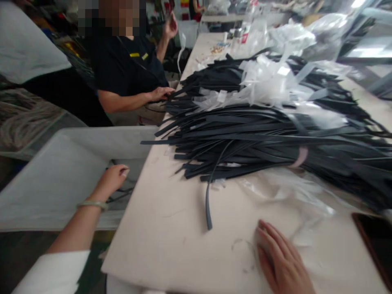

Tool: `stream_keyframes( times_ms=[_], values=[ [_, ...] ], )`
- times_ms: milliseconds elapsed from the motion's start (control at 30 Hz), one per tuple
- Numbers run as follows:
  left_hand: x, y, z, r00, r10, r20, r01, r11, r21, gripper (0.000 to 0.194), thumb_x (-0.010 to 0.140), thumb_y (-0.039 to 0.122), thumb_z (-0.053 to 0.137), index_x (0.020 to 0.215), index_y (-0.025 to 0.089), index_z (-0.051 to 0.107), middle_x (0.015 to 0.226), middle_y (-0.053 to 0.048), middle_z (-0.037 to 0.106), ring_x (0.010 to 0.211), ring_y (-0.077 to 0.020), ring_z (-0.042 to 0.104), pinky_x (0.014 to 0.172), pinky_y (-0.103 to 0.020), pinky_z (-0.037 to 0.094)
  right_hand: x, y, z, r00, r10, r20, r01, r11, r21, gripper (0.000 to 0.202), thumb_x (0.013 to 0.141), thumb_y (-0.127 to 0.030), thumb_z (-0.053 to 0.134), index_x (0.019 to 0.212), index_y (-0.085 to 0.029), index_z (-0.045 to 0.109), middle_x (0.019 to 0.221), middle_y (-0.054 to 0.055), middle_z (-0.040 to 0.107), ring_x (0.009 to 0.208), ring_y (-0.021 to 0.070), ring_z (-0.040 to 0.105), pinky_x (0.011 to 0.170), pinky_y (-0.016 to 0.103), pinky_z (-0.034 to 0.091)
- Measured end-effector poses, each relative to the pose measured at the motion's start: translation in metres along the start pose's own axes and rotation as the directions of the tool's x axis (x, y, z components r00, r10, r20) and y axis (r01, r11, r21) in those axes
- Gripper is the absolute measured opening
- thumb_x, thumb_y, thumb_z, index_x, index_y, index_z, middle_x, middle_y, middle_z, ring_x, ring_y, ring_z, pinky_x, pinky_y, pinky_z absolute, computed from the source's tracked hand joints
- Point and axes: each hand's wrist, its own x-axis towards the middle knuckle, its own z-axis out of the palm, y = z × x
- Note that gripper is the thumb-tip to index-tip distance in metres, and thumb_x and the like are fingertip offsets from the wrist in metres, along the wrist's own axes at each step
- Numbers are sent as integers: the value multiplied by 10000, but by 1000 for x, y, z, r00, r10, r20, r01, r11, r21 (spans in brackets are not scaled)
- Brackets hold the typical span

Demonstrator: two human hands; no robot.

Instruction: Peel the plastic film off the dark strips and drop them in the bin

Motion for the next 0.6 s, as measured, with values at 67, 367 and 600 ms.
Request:
stream_keyframes(
  times_ms=[67, 367, 600],
  values=[
    [-46, 28, -3, 984, 128, -126, -129, 992, -7, 285, 874, 266, 463, 1069, 142, 630, 1050, -116, 634, 953, -238, 601, 940, -375, 483, 0, 4, -1, 998, -37, 55, 38, 999, -15, 499, 913, -324, 520, 1408, -345, 457, 1408, 97, 549, 1281, 315, 535, 996, 553, 508],
    [-254, 173, 72, 879, 397, -264, -470, 815, -338, 294, 929, 219, 458, 1196, 264, 570, 1175, -91, 582, 928, -182, 623, 751, -287, 597, -1, 47, -54, 999, -26, -42, 25, 1000, -18, 527, 803, 18, 404, 1197, -252, 626, 1328, 81, 607, 1230, 252, 546, 1006, 467, 515],
    [-269, 231, 83, 748, 658, -85, -649, 698, -302, 313, 927, 159, 432, 1166, 270, 600, 1246, -74, 609, 1158, -215, 602, 1022, -375, 512, 2, 103, -77, 992, -59, 108, 70, 992, -105, 480, 799, 20, 437, 1137, -212, 685, 1232, 96, 664, 1091, 251, 588, 929, 416, 539]
  ],
)
